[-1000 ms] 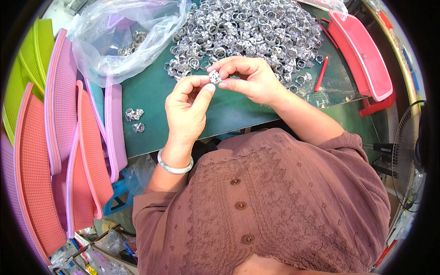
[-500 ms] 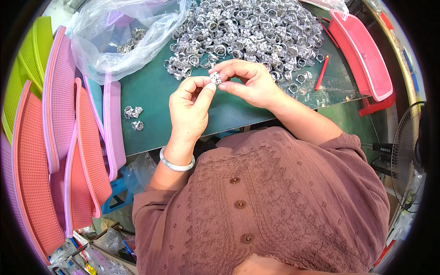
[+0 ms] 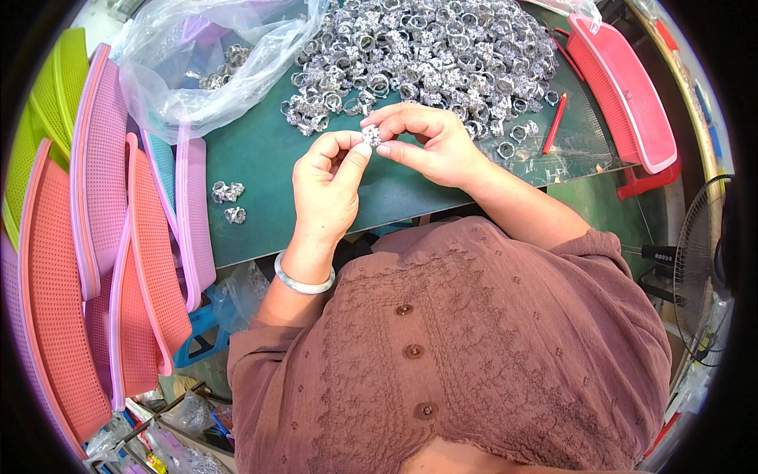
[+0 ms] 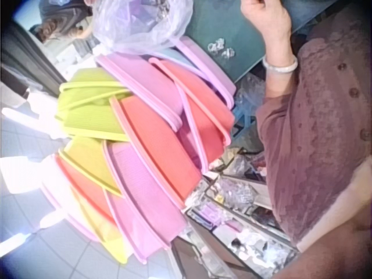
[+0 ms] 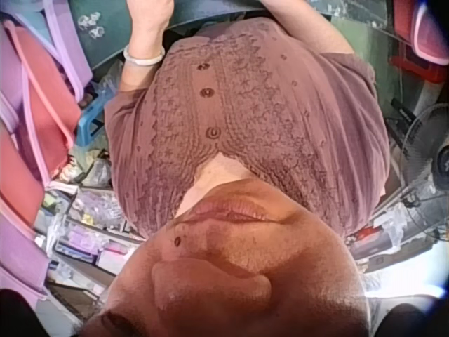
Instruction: The person holds small metal ring-shaped parts and cleans them with a red tool, then picks them up one at a time from a pile to check them.
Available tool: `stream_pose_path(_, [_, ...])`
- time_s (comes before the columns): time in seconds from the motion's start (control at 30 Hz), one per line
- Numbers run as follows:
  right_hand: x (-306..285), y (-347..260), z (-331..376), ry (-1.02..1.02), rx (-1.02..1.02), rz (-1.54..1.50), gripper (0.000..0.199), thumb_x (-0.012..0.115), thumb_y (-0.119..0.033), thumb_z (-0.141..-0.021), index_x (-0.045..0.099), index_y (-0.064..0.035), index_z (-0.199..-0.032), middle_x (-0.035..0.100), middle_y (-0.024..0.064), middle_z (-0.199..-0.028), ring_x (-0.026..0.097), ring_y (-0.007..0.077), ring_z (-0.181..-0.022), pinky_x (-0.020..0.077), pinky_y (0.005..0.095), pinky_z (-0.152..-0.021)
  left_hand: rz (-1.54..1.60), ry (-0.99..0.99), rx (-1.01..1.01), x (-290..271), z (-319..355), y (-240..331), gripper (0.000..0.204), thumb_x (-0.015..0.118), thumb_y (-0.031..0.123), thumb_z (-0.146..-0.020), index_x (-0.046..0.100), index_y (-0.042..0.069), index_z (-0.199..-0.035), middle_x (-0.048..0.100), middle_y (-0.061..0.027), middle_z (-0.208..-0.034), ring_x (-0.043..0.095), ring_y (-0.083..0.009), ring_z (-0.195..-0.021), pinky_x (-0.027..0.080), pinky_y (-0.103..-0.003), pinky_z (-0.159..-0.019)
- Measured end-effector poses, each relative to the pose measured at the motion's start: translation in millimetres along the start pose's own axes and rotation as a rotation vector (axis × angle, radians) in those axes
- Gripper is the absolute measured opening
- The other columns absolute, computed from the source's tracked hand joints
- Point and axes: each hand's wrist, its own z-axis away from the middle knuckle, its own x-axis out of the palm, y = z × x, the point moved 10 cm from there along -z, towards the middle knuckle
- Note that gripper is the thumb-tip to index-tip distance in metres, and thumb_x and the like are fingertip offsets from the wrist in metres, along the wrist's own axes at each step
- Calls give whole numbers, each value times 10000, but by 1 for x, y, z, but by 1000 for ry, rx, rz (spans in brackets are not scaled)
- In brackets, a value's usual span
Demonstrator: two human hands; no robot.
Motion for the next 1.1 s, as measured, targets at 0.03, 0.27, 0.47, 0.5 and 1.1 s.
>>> stream_pose_path(0.03, [0, -1, 0, -2, -7, 5, 64, 632, -38, -737, 609, -19, -795, 607, 79, -950, 561, 150, -911, 432, 273, -811, 0, -1, 1, 0, 0, 0, 52, 571, 21, -811, 579, 2, -858, 565, 17, -783, 489, -29, -689, 390, -162, -623])
stream_pose_path(0.27, [-2, 1, 2, 16, -25, 33, 74, 646, -44, -726, 615, -31, -792, 609, 85, -960, 569, 158, -908, 441, 278, -807, -11, -3, 1, 1, 1, 0, 62, 565, 20, -813, 581, 6, -871, 556, 23, -778, 473, -28, -684, 379, -162, -619])
stream_pose_path(0.47, [-1, -7, 3, 1, -131, 156, 104, 633, 12, -714, 604, -25, -806, 605, 106, -982, 580, 172, -882, 459, 282, -771, -19, -8, 2, 2, 2, 1, 68, 566, 31, -817, 579, 11, -880, 534, 33, -759, 441, -29, -667, 358, -160, -605])
stream_pose_path(0.5, [-1, -9, 3, 4, -146, 170, 107, 635, 13, -710, 604, -26, -805, 606, 106, -981, 581, 174, -877, 461, 282, -766, -20, -9, 4, 2, 2, 1, 67, 566, 31, -816, 578, 12, -879, 532, 34, -756, 440, -30, -665, 358, -160, -604])
stream_pose_path(1.1, [1, -17, 4, 10, -211, 226, 121, 644, 13, -695, 601, -26, -800, 614, 106, -973, 587, 187, -853, 466, 286, -738, -54, -16, 21, 1, 2, 0, 61, 554, 25, -820, 570, 13, -878, 536, 30, -769, 447, -33, -678, 362, -164, -609])
